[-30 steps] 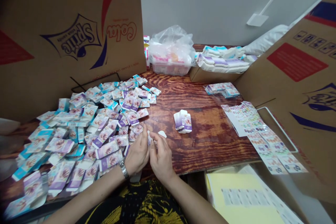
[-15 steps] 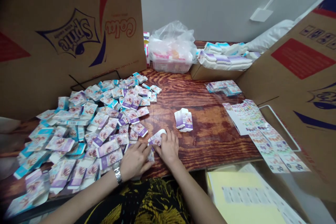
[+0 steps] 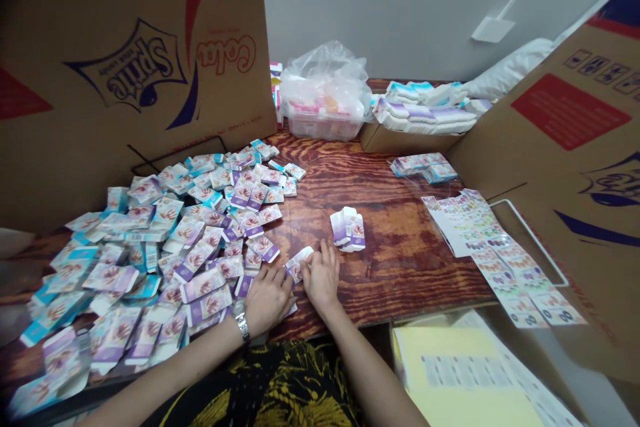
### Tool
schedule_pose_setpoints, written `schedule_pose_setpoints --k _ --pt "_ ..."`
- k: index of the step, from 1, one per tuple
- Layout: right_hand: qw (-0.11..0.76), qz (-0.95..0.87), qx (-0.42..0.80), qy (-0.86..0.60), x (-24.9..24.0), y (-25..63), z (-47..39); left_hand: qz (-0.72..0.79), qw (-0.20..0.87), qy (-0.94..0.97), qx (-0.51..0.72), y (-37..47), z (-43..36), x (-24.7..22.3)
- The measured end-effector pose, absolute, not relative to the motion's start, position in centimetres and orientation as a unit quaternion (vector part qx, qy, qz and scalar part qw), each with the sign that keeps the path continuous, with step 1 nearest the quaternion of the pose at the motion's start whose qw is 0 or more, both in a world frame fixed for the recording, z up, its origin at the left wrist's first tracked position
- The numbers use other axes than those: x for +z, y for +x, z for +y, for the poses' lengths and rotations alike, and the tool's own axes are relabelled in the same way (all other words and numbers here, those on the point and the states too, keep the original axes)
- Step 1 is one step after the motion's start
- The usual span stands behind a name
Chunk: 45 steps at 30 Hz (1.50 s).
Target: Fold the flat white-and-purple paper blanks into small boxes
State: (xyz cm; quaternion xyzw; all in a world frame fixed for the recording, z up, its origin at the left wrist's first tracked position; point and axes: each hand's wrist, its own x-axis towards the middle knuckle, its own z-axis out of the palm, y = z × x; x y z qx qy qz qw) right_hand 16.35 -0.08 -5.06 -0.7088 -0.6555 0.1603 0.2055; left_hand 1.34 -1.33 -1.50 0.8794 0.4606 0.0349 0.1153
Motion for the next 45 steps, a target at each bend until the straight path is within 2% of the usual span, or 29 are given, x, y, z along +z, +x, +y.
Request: schedule_pose_setpoints --k 6,12,18,23,28,31,33,38,42,45 --pt "0.325 -0.636 0.231 -0.661 -2.5 15.8 0.2 0.514 0.07 0.843 0.145 2.0 -0.5 -1.4" --pt "0.385 -0.611 0.314 -0.617 -0.3 15.6 0.2 0.48 0.076 0.846 0.219 1.5 0.4 -1.4" --pt "0.393 -0.633 0.283 -0.604 1.0 15.7 -0.1 0.49 0.068 0.832 0.249 1.0 0.4 -0.3" --pt "0.415 -0.555 0.443 -0.568 0.8 15.7 0.1 0.483 0.034 0.834 0.264 0.9 0.7 0.3" --pt "0.429 -0.551 0.434 -0.57 1.3 15.9 0.2 0.472 -0.015 0.837 0.276 0.7 0.9 0.7" --pt "0.446 -0.459 0.56 -0.526 1.4 15.6 0.0 0.461 -0.041 0.84 0.284 0.4 1.0 0.9" --pt "0.441 -0.43 0.602 -0.508 1.3 15.5 -0.2 0.442 -0.06 0.85 0.281 0.2 1.0 1.0" --pt "0.416 -0.548 0.503 -0.523 1.6 15.8 -0.4 0.426 -0.099 0.856 0.276 -0.1 1.0 1.2" --pt "0.384 -0.583 0.503 -0.51 2.2 16.1 -0.5 0.415 -0.099 0.863 0.272 -0.3 1.0 1.3" --pt "0.383 -0.634 0.424 -0.521 2.4 16.1 -0.5 0.416 -0.107 0.862 0.268 -0.3 0.9 1.4"
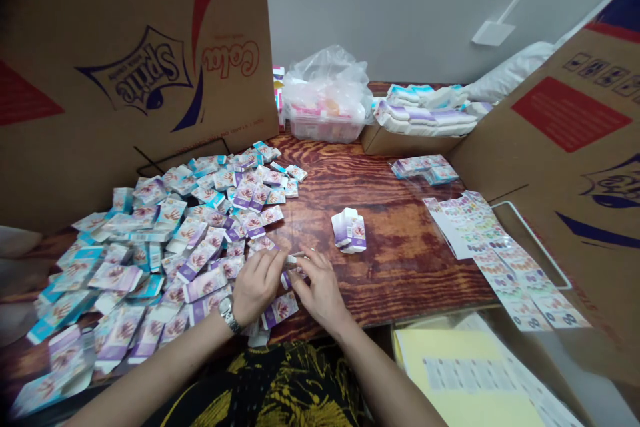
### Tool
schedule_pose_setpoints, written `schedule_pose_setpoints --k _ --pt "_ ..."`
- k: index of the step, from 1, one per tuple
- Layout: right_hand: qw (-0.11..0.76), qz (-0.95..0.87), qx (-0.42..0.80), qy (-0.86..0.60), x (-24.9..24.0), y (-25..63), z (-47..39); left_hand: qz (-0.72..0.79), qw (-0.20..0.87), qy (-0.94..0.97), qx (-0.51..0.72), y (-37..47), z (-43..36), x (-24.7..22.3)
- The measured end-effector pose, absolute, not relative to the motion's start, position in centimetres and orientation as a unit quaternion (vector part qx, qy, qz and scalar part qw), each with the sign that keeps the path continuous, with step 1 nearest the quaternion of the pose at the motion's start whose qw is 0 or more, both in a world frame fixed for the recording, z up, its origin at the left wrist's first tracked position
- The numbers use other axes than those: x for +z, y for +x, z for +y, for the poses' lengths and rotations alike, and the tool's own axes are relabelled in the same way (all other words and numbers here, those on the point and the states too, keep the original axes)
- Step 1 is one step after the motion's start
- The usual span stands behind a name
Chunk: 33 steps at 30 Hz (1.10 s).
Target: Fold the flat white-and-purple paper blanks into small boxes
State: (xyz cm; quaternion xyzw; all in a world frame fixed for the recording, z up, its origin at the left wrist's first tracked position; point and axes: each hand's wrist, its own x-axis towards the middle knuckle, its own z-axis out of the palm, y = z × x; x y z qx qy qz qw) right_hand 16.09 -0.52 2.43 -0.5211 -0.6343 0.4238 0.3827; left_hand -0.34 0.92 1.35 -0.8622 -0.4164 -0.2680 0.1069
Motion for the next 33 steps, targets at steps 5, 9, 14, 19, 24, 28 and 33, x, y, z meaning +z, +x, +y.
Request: schedule_pose_setpoints --k 5,9,14,19,24,28,33 --pt "0.362 -0.648 0.491 -0.455 2.2 15.5 -0.5 -0.407 0.086 -0.871 -0.261 0.0 0.5 1.3" --pt "0.376 -0.666 0.404 -0.503 2.2 15.4 -0.4 -0.431 0.017 -0.865 -0.256 0.1 0.4 1.1" --pt "0.446 -0.634 0.317 -0.546 2.7 15.9 -0.8 -0.458 -0.152 -0.82 -0.308 -0.3 0.6 1.4" --pt "0.408 -0.711 0.225 -0.526 3.2 16.1 -0.9 -0.485 -0.257 -0.767 -0.333 -0.2 0.7 2.0" --pt "0.394 -0.68 0.335 -0.52 4.0 16.1 -0.7 -0.48 -0.289 -0.763 -0.323 -0.3 0.6 2.2" --pt "0.377 -0.712 0.276 -0.524 4.3 15.9 -0.9 -0.455 -0.281 -0.778 -0.33 -0.4 0.7 2.0" --pt "0.374 -0.736 0.248 -0.507 4.2 15.5 -1.5 -0.443 -0.256 -0.788 -0.341 -0.5 0.7 1.7"
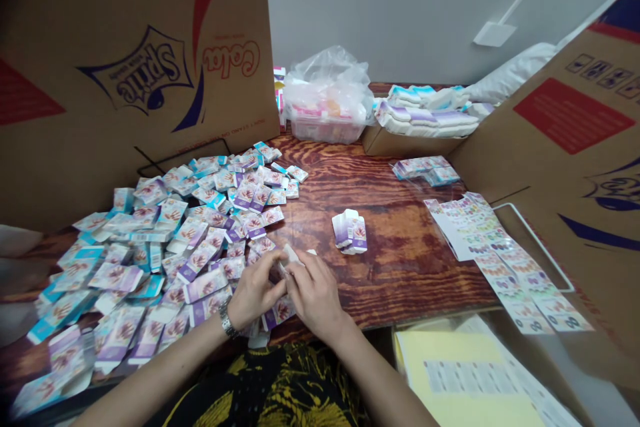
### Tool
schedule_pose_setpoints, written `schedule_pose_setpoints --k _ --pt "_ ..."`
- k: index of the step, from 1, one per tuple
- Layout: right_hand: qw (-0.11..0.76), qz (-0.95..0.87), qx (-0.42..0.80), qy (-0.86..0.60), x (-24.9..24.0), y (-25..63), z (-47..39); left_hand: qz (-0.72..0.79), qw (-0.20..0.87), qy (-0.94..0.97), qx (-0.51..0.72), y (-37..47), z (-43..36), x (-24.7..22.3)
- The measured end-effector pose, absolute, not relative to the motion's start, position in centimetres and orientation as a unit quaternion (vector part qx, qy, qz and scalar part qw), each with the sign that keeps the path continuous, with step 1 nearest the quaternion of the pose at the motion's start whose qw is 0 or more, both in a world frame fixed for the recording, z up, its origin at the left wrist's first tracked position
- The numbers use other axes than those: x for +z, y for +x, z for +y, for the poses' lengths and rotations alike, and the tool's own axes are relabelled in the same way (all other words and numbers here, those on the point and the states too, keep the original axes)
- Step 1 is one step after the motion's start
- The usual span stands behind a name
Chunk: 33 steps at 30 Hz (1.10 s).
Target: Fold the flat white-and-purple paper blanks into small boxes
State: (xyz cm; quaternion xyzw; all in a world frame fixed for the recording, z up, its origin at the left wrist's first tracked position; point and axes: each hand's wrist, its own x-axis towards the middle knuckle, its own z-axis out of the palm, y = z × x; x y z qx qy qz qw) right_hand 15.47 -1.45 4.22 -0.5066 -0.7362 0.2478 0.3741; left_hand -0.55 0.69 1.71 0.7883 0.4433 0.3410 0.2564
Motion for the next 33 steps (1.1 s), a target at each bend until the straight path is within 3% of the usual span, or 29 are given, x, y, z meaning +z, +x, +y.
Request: schedule_pose_setpoints --k 7,11,13,19,23,26,30,33 --pt "0.478 -0.484 0.489 -0.546 4.1 15.1 -0.6 0.426 0.151 0.843 0.292 -0.3 0.4 1.8" --pt "0.472 -0.44 0.562 -0.517 4.1 15.2 0.1 0.427 0.118 0.846 0.298 -0.4 0.1 1.5" --pt "0.454 -0.475 0.545 -0.521 4.4 15.2 0.2 0.437 0.127 0.838 0.302 -0.4 0.0 1.3" --pt "0.406 -0.662 0.296 -0.556 5.2 14.6 -0.8 0.459 0.164 0.825 0.286 0.0 -0.1 1.2" --pt "0.411 -0.724 0.215 -0.511 4.7 13.7 -2.1 0.475 0.182 0.815 0.279 0.3 -0.2 1.0" --pt "0.414 -0.712 0.247 -0.511 4.1 13.7 -2.2 0.485 0.179 0.814 0.264 0.1 -0.2 1.0" --pt "0.407 -0.628 0.393 -0.535 2.9 15.7 -1.0 0.488 0.126 0.835 0.22 -0.8 0.0 1.3" --pt "0.366 -0.632 0.339 -0.592 1.1 17.5 0.1 0.489 0.081 0.854 0.156 -1.4 0.0 1.4"
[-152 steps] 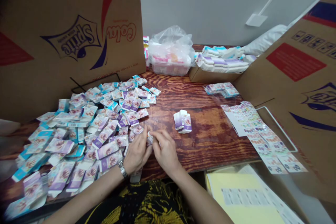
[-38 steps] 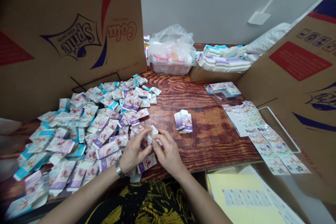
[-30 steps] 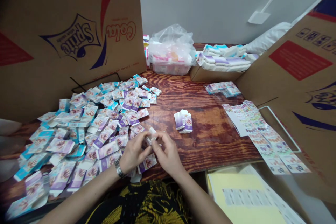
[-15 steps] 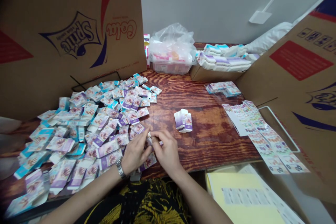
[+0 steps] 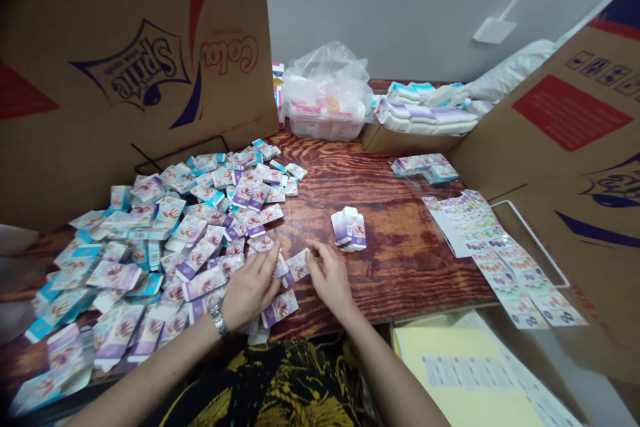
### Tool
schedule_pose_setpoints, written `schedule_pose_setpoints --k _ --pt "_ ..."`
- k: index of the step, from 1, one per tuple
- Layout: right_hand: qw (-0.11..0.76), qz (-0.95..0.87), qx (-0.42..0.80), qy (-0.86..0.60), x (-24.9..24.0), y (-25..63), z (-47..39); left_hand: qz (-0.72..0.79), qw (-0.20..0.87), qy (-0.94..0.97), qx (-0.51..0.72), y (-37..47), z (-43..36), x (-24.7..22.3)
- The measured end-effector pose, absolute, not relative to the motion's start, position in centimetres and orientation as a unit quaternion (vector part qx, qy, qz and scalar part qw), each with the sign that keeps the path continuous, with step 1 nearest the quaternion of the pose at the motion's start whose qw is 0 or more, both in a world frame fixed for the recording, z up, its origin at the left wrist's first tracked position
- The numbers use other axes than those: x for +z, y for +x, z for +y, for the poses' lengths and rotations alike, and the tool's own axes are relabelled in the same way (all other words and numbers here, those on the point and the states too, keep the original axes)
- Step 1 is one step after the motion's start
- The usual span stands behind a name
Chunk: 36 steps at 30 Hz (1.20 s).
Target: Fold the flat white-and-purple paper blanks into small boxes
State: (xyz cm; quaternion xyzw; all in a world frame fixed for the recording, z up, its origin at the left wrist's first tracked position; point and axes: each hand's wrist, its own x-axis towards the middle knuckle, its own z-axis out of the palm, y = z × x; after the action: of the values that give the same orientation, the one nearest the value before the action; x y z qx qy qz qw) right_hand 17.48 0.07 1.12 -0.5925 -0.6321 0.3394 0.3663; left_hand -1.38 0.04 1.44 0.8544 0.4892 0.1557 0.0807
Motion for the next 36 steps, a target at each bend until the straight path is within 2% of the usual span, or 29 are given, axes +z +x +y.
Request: schedule_pose_setpoints --k 5,8,14,20,26,30,36 --pt "0.106 -0.723 0.189 -0.656 -1.6 17.8 -0.2 0.469 0.05 0.874 0.112 -1.4 -0.3 0.8" --pt "0.044 -0.741 0.133 -0.657 -2.5 17.4 -0.4 0.469 0.054 0.876 0.097 -1.3 -0.4 0.5" --pt "0.08 -0.739 0.136 -0.655 -3.2 18.7 1.1 0.439 0.084 0.892 0.06 -0.6 0.0 0.4" --pt "0.066 -0.694 0.123 -0.707 -3.2 18.1 1.4 0.44 0.125 0.889 -0.005 2.0 0.6 -0.8" --pt "0.148 -0.647 0.148 -0.733 -4.4 17.1 1.3 0.445 0.137 0.885 -0.02 2.3 0.2 -1.4" --pt "0.248 -0.62 0.199 -0.717 -3.8 17.0 1.5 0.475 0.15 0.867 0.026 2.3 -0.2 -1.3" --pt "0.356 -0.605 0.245 -0.669 -1.0 16.3 1.1 0.508 0.1 0.834 0.19 2.4 0.7 -1.0"
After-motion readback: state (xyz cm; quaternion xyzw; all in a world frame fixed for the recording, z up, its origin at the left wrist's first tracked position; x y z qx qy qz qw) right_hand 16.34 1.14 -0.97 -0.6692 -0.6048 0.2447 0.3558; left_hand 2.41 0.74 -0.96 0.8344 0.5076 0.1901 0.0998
